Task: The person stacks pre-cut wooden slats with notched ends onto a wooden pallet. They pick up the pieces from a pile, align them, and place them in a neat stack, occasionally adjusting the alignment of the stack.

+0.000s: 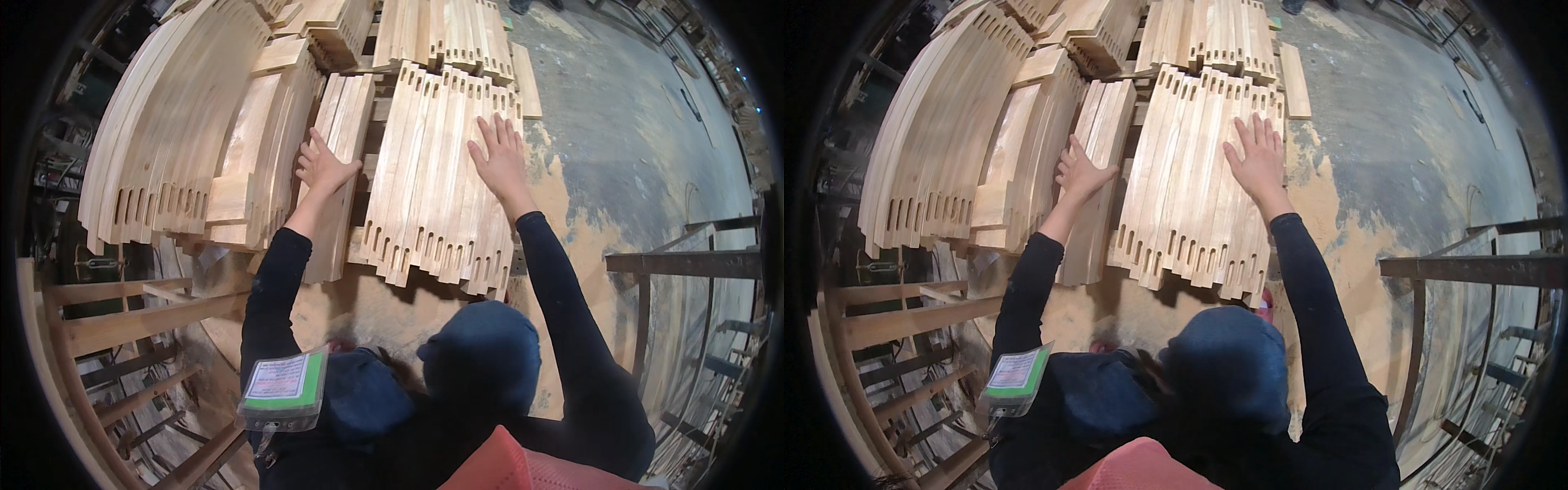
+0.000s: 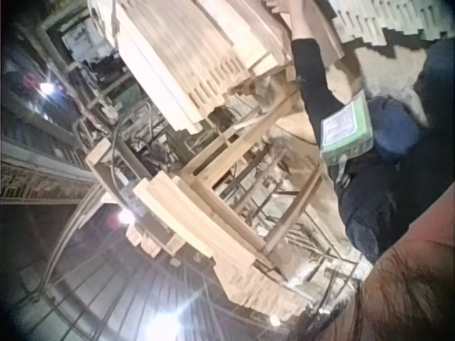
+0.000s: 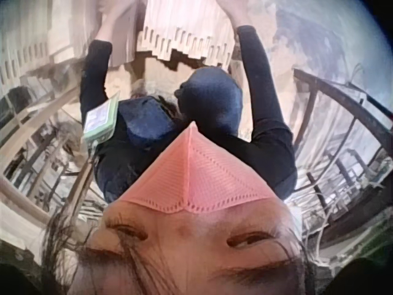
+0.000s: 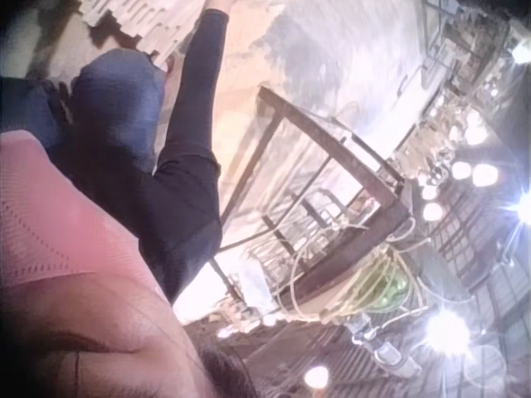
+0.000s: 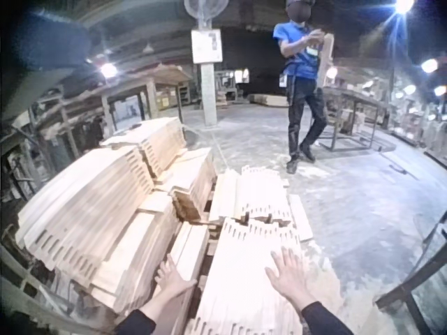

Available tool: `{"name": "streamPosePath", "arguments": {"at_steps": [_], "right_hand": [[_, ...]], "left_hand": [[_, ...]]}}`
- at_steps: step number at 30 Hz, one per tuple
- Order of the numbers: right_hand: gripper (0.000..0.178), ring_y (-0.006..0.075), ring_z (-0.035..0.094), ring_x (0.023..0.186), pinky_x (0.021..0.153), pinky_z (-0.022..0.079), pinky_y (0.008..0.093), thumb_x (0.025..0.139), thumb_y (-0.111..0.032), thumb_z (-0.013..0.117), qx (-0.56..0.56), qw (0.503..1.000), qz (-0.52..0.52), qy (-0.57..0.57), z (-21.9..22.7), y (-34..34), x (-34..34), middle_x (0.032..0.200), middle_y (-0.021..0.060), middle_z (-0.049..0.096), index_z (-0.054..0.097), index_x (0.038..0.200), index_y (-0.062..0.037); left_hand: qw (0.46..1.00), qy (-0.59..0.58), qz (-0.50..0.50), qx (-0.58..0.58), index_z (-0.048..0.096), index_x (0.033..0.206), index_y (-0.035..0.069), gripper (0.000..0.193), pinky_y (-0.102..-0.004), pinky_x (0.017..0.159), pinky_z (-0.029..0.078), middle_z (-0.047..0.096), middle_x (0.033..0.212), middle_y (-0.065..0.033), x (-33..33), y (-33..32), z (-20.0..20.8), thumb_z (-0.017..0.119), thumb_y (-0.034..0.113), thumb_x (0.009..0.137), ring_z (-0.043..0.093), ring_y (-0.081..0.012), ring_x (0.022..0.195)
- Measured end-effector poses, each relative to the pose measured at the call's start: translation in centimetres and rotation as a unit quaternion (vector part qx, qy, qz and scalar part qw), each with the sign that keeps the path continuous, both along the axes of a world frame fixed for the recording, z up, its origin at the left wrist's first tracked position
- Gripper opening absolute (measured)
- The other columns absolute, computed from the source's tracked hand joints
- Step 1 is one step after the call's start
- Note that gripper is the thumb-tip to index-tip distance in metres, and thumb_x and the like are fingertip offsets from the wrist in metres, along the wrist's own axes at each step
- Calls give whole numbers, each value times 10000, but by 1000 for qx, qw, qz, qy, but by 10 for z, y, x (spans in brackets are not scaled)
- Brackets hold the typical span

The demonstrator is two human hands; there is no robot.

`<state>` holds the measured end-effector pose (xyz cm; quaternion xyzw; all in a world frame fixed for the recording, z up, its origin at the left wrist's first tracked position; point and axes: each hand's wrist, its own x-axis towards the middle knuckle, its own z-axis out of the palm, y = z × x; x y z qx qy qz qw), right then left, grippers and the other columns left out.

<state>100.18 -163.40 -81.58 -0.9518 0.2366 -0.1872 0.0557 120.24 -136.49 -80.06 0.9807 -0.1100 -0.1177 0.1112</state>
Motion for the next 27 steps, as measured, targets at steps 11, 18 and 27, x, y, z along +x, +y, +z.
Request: {"name": "streamPosePath", "arguments": {"at_steps": [11,18,27], "right_hand": [[579,354,240,1465,1193,173,475,967,-493,481,18,1000,-5,-14,-2,-1,-4,1566,159,316,442,1469,-207],[602,357,230,1466,1198,161,473,956,-508,485,27,1000,-1,-13,-3,-3,0,1563,172,315,440,1470,-198],[586,364,261,1452,1196,179,467,952,-480,511,14,1000,0,-23,-10,-11,-3,1552,169,339,456,1461,-194]], "left_hand": [[1000,-13,-23,-4,-60,1565,122,1340,-587,1092,267,200,1514,-306,1,5,-7,809,512,623,280,-466,1376],[1000,-23,5,-12,64,1560,64,1261,-543,1088,299,355,1419,-300,8,1,-5,811,466,627,357,-434,1333],[996,-36,-40,-69,127,1543,11,1233,-538,1070,342,404,1369,-310,7,5,54,815,470,629,412,-431,1298]]}}
